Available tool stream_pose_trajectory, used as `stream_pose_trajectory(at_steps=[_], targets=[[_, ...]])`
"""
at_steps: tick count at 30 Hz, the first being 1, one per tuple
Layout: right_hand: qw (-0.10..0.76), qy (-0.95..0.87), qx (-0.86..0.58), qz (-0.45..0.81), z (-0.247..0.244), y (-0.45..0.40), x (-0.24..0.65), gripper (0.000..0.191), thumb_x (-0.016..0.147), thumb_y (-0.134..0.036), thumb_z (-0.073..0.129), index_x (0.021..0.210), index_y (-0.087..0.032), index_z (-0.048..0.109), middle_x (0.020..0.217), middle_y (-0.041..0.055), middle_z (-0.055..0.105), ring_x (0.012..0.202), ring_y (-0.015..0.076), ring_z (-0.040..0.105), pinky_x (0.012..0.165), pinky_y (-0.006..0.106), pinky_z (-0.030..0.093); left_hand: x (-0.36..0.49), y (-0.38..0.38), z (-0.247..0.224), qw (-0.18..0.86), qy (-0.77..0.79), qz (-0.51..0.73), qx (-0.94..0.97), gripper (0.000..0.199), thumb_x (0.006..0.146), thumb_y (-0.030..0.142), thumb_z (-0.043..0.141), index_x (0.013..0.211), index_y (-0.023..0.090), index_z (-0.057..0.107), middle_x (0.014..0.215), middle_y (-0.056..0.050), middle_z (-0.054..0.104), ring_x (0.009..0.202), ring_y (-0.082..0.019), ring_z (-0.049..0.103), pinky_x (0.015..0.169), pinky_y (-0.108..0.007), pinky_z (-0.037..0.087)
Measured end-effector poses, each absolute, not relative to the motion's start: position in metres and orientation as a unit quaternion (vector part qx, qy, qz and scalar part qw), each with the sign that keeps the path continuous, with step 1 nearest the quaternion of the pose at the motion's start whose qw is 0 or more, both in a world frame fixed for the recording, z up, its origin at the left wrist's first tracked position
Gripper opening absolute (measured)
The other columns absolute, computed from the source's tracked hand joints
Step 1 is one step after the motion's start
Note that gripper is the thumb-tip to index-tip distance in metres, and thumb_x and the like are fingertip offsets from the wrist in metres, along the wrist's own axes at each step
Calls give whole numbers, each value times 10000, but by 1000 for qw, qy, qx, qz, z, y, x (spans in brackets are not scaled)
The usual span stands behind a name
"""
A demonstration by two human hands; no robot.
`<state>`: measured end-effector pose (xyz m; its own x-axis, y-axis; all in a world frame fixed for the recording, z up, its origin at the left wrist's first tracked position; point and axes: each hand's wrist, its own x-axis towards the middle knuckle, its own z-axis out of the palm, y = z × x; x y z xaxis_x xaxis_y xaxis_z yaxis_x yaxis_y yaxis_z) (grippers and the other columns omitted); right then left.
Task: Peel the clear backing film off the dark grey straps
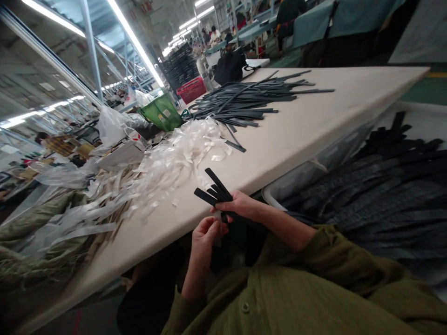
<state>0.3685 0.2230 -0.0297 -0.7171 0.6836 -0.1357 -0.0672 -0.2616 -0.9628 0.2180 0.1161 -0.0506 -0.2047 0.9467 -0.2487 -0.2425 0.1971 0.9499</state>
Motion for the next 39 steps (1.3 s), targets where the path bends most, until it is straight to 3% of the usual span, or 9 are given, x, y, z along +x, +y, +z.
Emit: stream_pose_trajectory(at_steps=[6,13,18,22,29,39], targets=[[295,-602,-324,667,-26,224,364,441,706,-524,751,870,-115,725,827,50,732,433,73,533,405,208,422,219,111,-65,566,574,456,376,405,723,503,770,874,127,771,708,-82,754,624,-174,671,630,-272,515],[288,-619,-350,641,-27,223,360,400,688,-498,732,845,-130,715,796,35,733,436,85,541,414,219,442,212,113,-71,583,571,375,439,316,765,442,731,773,133,797,734,-86,761,661,-175,648,653,-266,475],[307,-636,-398,586,-23,223,373,330,779,-455,677,870,-141,716,640,-11,663,423,86,537,416,199,375,213,120,-70,621,548,470,306,355,648,463,835,693,122,750,673,-71,732,620,-145,636,650,-256,490],[275,-655,-406,576,-16,204,399,365,825,-514,652,762,-155,677,705,19,695,430,94,556,431,212,412,214,133,-62,627,506,574,143,423,524,447,919,649,140,656,615,-2,668,546,-100,609,608,-236,517],[164,-646,-387,636,-21,154,425,463,829,-603,626,710,-156,612,640,24,649,433,109,528,399,206,383,216,145,-48,647,448,614,50,309,678,377,860,747,153,658,754,-16,723,640,-120,689,619,-215,558],[156,-718,-403,546,-27,150,420,475,884,-602,518,701,-170,590,592,15,601,468,143,557,451,235,393,228,134,-53,663,450,590,100,442,569,453,904,799,144,688,771,-24,725,693,-144,688,668,-252,553]])
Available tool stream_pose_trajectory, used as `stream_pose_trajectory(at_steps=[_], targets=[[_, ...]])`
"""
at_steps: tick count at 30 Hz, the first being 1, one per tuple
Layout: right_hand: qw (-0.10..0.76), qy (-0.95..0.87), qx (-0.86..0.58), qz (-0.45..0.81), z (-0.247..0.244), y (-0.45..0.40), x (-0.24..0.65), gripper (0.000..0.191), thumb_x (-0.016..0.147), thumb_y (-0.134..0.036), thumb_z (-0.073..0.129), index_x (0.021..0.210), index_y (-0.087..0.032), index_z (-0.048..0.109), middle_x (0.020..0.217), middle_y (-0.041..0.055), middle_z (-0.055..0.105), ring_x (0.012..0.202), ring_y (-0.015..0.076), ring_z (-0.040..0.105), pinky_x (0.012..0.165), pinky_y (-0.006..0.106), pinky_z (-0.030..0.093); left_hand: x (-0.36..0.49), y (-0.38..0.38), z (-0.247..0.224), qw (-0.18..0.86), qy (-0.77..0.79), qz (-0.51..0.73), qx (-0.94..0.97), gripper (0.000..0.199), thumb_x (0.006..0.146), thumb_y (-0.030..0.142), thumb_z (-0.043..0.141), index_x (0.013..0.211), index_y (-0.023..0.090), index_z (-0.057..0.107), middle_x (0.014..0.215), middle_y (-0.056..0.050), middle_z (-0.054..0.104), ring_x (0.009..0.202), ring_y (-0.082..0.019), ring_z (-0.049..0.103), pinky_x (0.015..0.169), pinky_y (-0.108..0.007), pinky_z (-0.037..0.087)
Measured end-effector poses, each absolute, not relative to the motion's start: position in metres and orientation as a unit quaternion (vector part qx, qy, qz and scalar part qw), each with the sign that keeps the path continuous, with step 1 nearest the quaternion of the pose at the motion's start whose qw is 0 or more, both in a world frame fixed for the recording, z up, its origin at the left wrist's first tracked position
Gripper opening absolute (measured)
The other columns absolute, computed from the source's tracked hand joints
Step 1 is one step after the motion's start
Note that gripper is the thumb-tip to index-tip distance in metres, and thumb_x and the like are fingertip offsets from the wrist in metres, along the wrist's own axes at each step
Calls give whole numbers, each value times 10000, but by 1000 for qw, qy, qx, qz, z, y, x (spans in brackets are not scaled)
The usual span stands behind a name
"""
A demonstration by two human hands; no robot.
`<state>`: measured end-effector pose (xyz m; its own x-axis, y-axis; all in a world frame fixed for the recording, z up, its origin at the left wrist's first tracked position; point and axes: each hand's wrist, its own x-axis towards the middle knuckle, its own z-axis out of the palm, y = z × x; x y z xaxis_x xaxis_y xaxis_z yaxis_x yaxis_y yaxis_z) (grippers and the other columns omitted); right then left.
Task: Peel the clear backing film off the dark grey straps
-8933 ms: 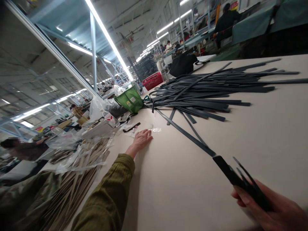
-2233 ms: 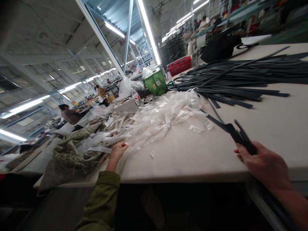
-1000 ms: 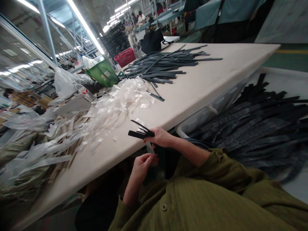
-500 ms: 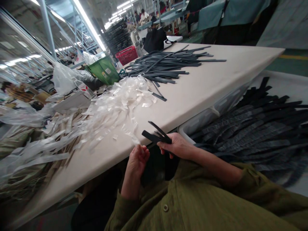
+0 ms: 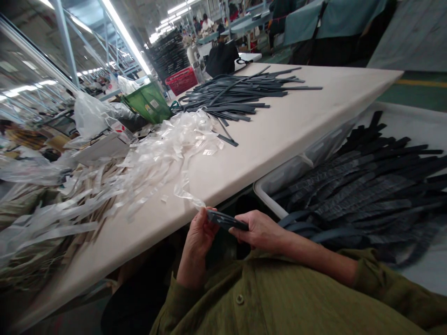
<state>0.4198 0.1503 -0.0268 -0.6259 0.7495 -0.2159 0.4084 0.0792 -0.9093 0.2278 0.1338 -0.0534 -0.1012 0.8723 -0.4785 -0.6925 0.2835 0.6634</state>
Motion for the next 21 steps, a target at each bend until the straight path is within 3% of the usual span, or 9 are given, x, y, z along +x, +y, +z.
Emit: stream_pose_trajectory(at_steps=[7,13,21], targets=[[187,-721,-412,525,-33,152,420,513,906,-633,466,737,-168,601,659,31,629,520,160,578,488,250,400,256,125,-60,682,438,567,150,400,599,439,891,749,111,717,698,-31,705,607,-120,638,615,-235,515],[105,-698,-405,581,-41,126,467,524,880,-672,501,723,-178,572,644,45,646,548,168,575,484,244,391,247,127,-68,646,470,595,89,485,532,451,923,835,116,745,795,-75,751,733,-163,698,723,-275,546],[171,-722,-442,504,-39,131,453,553,921,-667,412,677,-191,550,617,31,593,573,180,555,513,266,391,292,108,-78,741,402,498,202,393,721,448,815,859,84,765,826,-107,744,731,-178,664,734,-285,504]])
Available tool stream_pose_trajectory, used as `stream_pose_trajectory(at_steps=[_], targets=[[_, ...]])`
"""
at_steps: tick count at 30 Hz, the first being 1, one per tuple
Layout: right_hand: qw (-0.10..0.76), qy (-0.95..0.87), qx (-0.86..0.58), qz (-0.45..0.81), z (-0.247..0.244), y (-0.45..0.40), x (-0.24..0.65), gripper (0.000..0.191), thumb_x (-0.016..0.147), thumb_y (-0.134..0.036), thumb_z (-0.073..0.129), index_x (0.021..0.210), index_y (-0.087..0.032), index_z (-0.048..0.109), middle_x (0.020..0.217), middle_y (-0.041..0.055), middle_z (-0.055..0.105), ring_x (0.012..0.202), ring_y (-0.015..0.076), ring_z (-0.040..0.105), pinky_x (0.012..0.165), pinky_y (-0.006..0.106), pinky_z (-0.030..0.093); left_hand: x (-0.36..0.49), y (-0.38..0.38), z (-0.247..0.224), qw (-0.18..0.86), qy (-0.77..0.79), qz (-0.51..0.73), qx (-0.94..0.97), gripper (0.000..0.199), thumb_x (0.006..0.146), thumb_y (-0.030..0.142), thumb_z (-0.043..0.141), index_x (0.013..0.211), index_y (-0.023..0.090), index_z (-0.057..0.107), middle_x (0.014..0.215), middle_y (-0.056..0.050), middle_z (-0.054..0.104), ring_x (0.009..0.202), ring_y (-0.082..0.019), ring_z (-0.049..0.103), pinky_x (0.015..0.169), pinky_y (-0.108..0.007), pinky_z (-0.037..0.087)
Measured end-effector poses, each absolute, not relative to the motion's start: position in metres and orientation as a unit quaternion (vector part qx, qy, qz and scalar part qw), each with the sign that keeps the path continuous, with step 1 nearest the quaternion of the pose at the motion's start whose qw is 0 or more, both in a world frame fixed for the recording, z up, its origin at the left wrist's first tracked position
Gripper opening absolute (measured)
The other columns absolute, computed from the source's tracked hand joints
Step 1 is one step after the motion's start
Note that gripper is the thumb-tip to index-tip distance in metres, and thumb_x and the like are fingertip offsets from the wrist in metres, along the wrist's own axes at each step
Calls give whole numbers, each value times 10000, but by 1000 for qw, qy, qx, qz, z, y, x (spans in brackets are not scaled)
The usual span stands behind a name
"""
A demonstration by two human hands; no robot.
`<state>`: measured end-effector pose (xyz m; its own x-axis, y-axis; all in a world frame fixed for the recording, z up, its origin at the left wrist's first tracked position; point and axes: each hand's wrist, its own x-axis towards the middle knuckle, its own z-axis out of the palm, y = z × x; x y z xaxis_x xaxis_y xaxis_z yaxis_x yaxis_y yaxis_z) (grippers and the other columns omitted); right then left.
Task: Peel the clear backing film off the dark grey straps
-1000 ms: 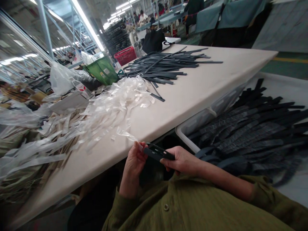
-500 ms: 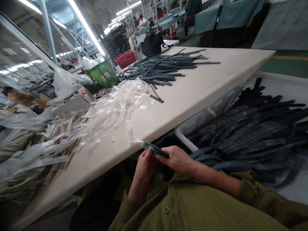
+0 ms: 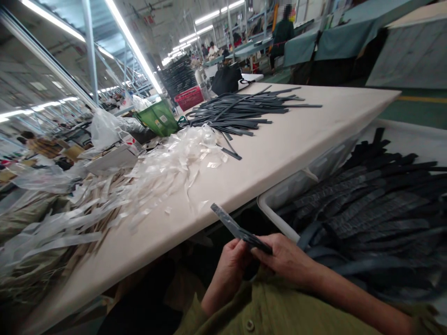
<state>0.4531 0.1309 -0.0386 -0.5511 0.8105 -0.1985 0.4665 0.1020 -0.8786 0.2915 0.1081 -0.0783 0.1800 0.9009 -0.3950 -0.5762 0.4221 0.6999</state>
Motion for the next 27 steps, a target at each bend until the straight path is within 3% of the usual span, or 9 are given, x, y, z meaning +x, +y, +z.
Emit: stream_pose_trajectory(at_steps=[7,13,18,22,27], targets=[[119,-734,-452,492,-67,107,495,556,890,-688,432,648,-200,547,620,36,598,564,190,553,517,276,385,284,111,-86,694,441,536,192,428,705,490,812,887,103,794,930,-134,745,890,-218,654,826,-296,500],[181,-738,-459,461,-60,116,479,496,941,-609,413,755,-203,630,709,39,635,662,216,586,593,291,435,301,99,-81,749,434,428,260,472,727,515,783,906,79,793,761,-95,723,676,-165,602,680,-269,450],[151,-752,-443,464,-68,109,503,466,945,-570,444,688,-214,598,658,28,613,605,200,580,560,287,431,294,99,-79,701,455,494,240,463,735,507,776,990,121,793,879,-100,729,837,-192,625,813,-283,463],[155,-762,-446,444,-84,101,516,447,924,-571,466,651,-232,568,625,27,599,566,203,570,523,292,434,297,97,-89,717,456,478,224,539,644,557,821,952,115,801,833,-99,720,810,-207,626,806,-307,477],[200,-750,-454,438,-67,112,491,404,953,-537,426,867,-242,687,809,63,701,779,254,666,713,321,523,310,95,-83,745,451,422,251,576,621,590,818,930,104,800,795,-96,725,787,-236,639,795,-337,483]])
